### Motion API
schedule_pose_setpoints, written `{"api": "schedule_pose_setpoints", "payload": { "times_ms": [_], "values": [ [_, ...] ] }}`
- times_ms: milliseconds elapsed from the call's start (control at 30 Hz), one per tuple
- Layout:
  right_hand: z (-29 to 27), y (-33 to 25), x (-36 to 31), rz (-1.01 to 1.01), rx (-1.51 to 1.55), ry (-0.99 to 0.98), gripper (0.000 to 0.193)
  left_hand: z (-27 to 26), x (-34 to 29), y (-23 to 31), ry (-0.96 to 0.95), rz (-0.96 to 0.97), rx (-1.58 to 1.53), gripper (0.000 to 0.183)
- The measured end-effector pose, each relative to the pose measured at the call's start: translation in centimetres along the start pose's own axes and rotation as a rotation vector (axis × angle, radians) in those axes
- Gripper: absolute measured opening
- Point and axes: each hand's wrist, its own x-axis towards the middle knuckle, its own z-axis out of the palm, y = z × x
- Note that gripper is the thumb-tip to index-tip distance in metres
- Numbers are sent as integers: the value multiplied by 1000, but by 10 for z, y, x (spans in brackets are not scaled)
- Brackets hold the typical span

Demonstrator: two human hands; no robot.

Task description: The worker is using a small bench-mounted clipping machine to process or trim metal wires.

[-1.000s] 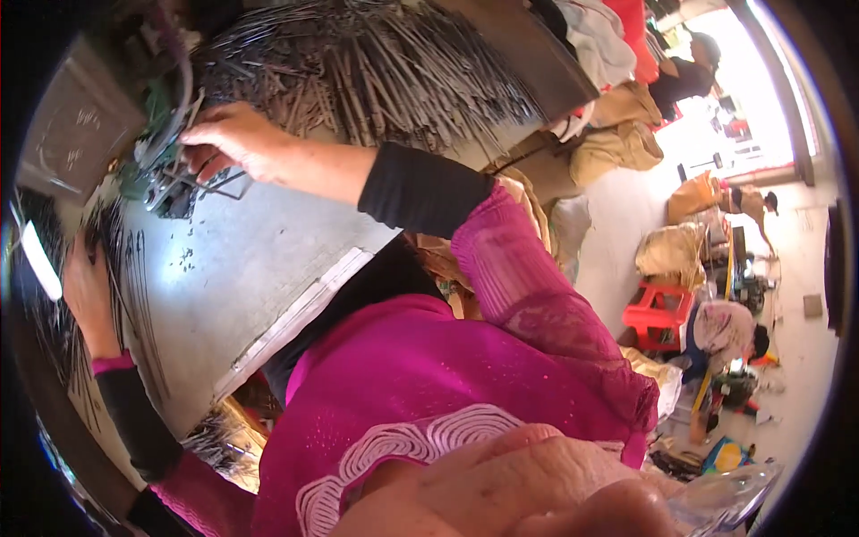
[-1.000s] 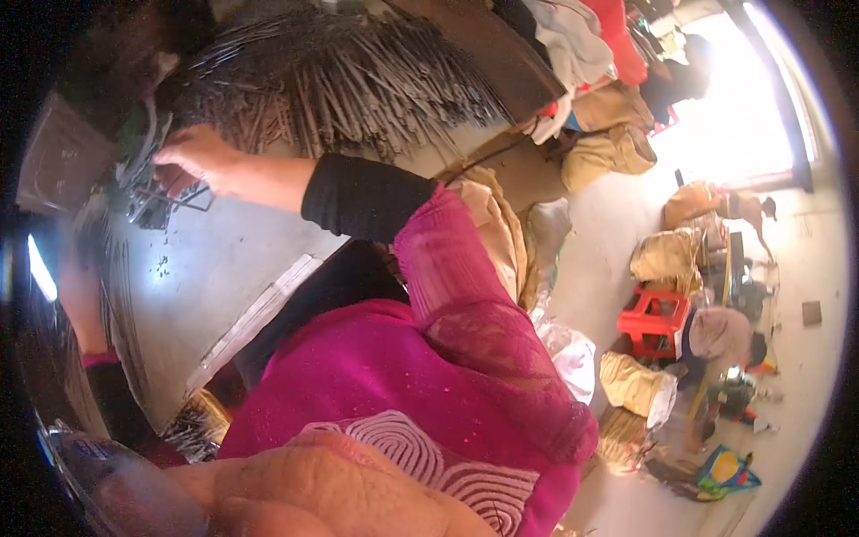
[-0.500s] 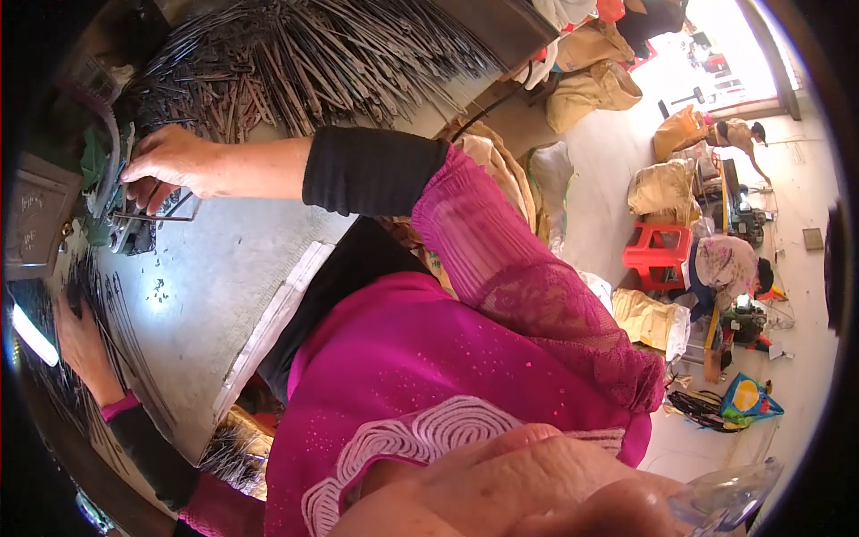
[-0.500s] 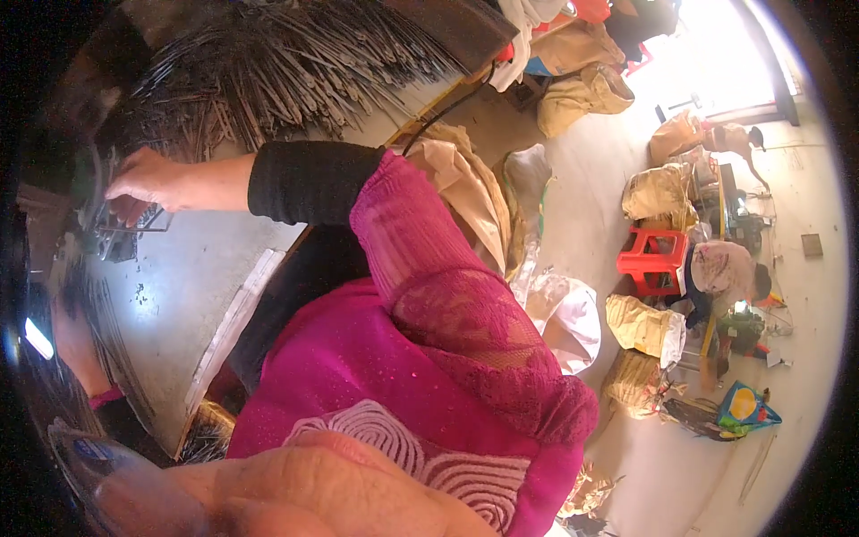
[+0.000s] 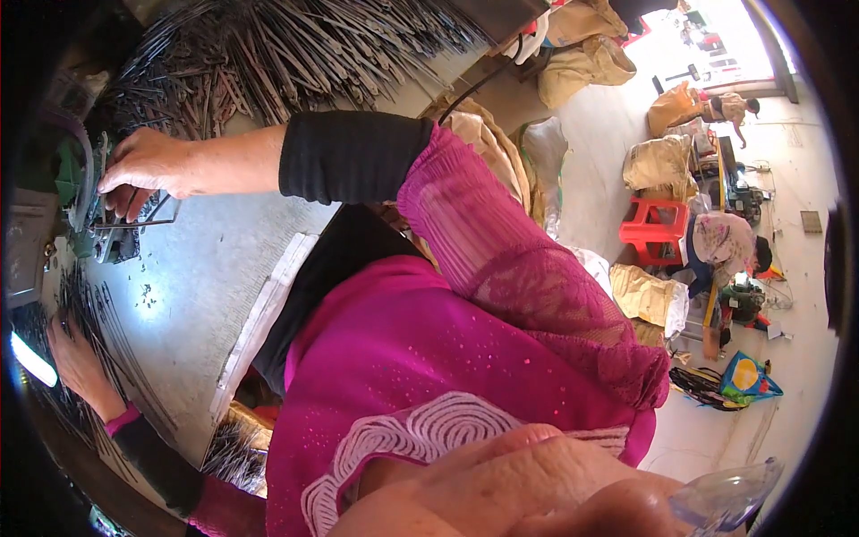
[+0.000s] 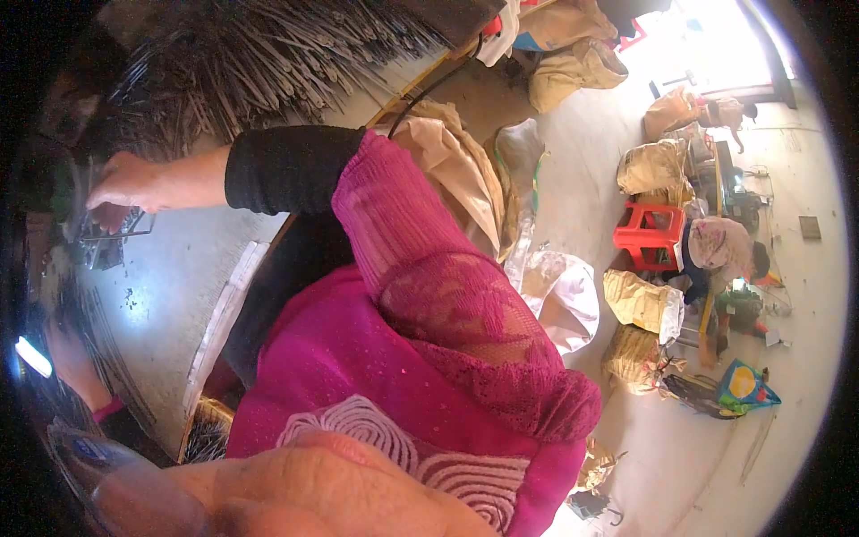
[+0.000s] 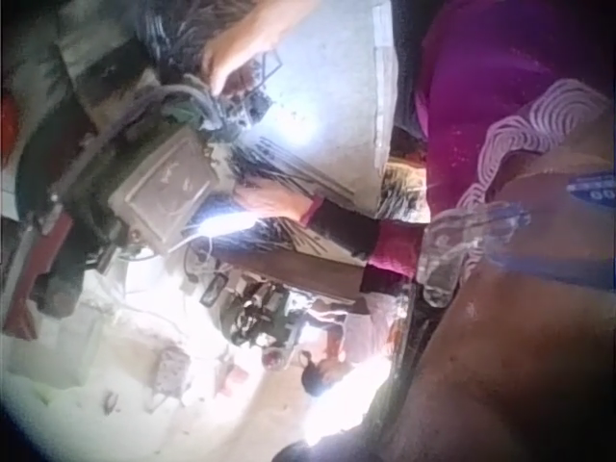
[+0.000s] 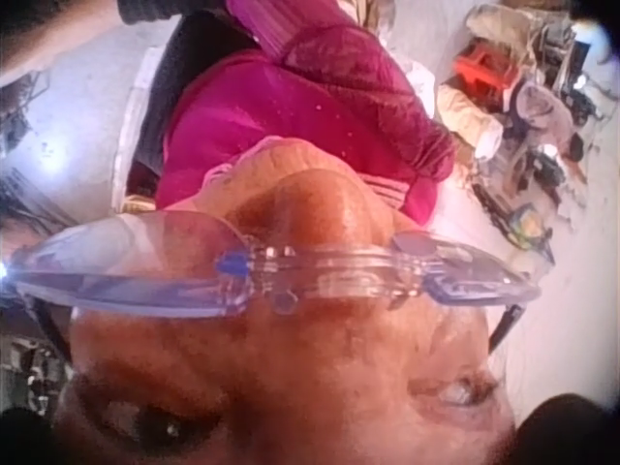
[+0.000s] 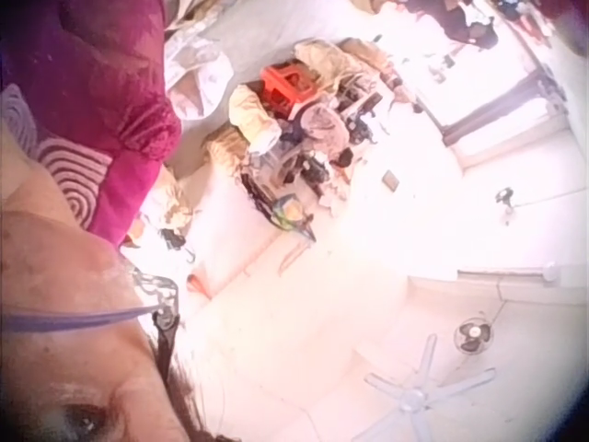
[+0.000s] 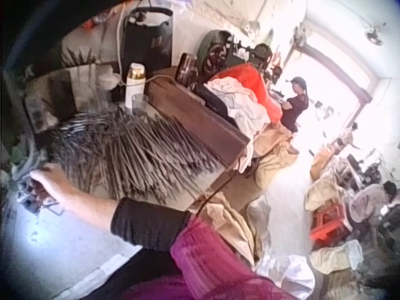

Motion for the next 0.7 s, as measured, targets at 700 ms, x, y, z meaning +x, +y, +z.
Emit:
{"api": "schedule_pose_setpoints", "payload": {
  "times_ms": [700],
  "values": [
    [-5,9,10,-40,-4,5,13,12,-8,-9,81,60,-69,33]
  ]
}}
